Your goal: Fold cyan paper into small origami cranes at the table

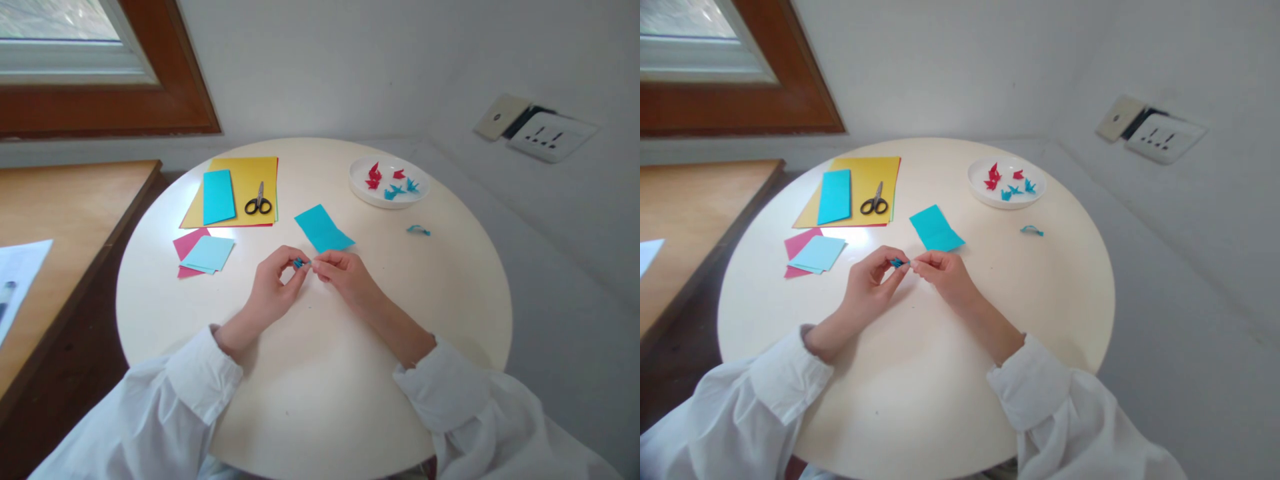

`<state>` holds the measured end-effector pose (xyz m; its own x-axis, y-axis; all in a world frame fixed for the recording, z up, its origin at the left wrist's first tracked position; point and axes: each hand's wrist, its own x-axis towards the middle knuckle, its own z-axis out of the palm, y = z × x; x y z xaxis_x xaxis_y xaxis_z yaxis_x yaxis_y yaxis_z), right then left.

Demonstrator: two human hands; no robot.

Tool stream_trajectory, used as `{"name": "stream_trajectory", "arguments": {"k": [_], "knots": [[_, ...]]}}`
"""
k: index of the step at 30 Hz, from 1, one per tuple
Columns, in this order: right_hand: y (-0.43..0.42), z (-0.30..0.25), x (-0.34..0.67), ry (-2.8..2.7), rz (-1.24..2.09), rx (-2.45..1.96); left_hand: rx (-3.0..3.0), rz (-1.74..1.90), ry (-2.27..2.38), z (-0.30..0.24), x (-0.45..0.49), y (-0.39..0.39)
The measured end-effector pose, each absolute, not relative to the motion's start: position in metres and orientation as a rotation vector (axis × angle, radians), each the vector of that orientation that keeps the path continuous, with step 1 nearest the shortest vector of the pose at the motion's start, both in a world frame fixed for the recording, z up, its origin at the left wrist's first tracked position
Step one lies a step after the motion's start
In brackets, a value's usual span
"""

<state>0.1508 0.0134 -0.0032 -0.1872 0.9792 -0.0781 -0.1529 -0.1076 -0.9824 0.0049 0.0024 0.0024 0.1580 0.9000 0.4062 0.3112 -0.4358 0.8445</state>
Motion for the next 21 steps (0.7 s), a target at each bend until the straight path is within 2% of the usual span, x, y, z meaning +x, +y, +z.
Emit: {"name": "stream_trajectory", "arguments": {"k": [21], "knots": [[0.0138,-0.0048,0.1508,-1.113,1.565,-0.998,1.606,1.223,1.120,0.0053,0.0043,0.0034]]}}
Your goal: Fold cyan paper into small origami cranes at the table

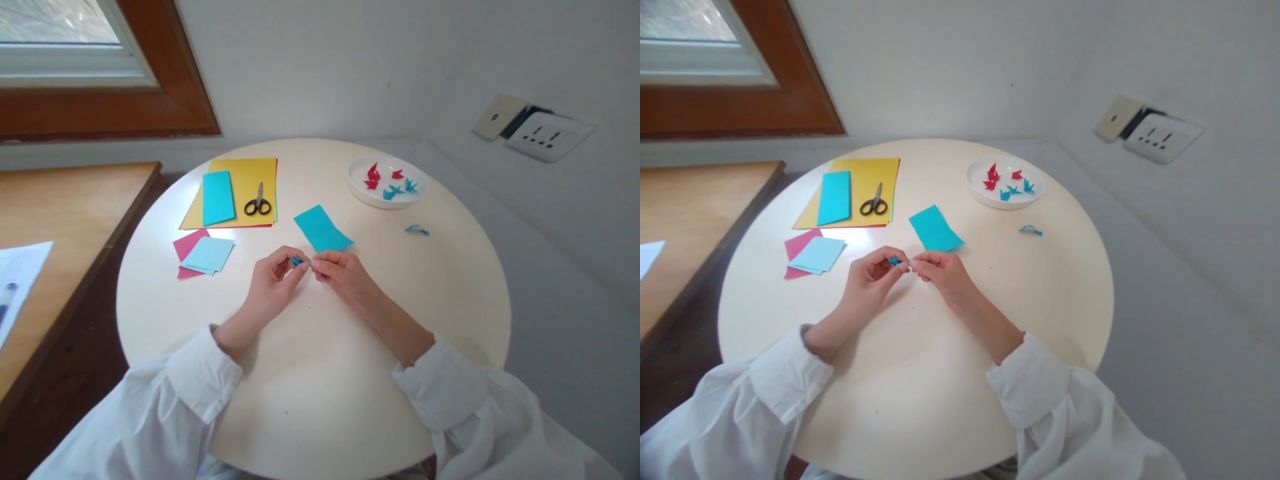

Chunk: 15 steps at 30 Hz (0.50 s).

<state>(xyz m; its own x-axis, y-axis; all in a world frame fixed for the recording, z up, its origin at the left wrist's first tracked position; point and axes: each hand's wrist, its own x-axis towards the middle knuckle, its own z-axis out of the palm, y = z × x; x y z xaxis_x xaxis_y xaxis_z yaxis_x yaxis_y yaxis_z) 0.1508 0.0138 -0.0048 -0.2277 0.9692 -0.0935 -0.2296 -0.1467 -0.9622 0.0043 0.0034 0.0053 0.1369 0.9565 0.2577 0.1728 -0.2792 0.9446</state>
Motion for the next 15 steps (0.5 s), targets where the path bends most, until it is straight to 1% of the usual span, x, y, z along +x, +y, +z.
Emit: {"name": "stream_trajectory", "arguments": {"k": [15], "knots": [[0.0156,-0.0064,0.1506,-1.121,1.548,-1.024,1.573,1.227,1.102,0.0021,0.0037,0.0052]]}}
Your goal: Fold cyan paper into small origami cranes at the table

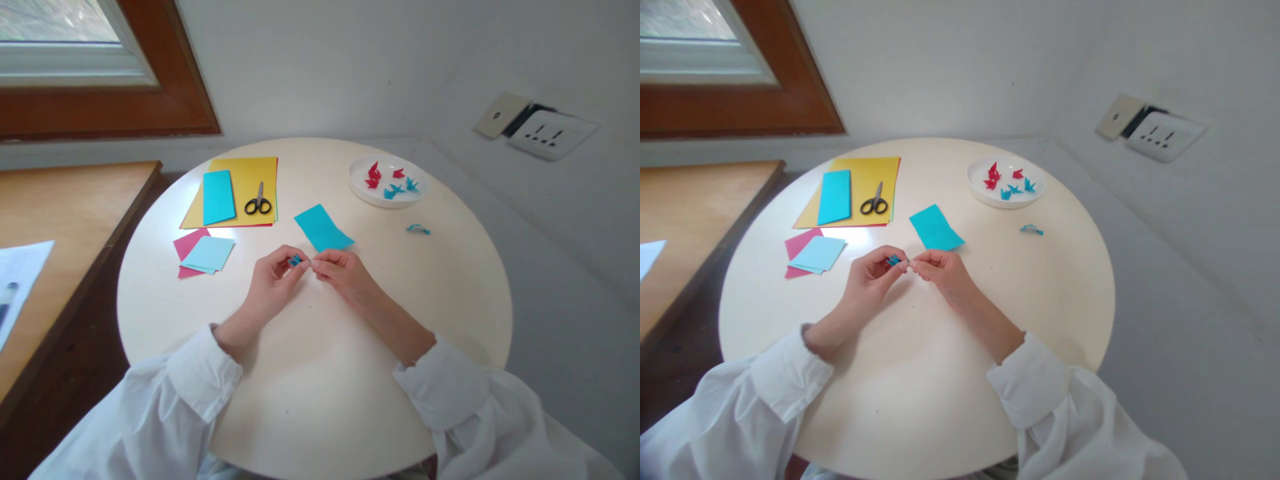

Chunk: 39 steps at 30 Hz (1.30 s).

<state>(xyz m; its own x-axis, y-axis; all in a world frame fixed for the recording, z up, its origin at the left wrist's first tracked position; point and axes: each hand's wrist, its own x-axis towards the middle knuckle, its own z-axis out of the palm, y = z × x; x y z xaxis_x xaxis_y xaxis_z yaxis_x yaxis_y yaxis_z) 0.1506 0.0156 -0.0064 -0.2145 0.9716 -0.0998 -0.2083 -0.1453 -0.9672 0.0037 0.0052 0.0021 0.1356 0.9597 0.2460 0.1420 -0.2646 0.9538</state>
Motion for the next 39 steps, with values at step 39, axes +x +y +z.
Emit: {"name": "stream_trajectory", "arguments": {"k": [39], "knots": [[0.007,-0.008,0.153,-1.778,0.151,-0.882,0.999,1.113,0.776,-0.002,0.006,0.009]]}}
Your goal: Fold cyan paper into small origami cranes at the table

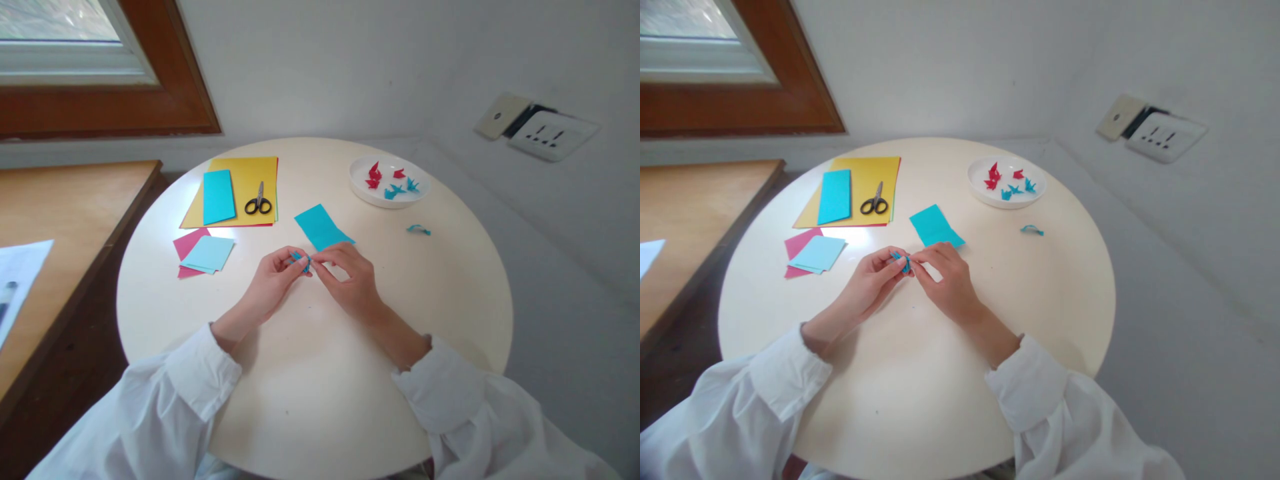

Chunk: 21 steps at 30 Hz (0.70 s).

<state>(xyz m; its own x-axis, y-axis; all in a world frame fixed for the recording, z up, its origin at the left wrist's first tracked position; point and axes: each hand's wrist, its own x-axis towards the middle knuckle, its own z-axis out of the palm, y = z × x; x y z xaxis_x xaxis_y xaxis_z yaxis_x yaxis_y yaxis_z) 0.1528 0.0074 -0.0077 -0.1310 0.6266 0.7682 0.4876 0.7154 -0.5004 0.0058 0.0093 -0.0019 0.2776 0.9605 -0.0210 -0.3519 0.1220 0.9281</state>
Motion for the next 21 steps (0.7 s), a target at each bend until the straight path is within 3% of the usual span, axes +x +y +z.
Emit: {"name": "stream_trajectory", "arguments": {"k": [21], "knots": [[0.0074,-0.0062,0.1549,-1.919,-0.133,-0.895,1.032,1.114,0.795,-0.0002,0.0070,0.0081]]}}
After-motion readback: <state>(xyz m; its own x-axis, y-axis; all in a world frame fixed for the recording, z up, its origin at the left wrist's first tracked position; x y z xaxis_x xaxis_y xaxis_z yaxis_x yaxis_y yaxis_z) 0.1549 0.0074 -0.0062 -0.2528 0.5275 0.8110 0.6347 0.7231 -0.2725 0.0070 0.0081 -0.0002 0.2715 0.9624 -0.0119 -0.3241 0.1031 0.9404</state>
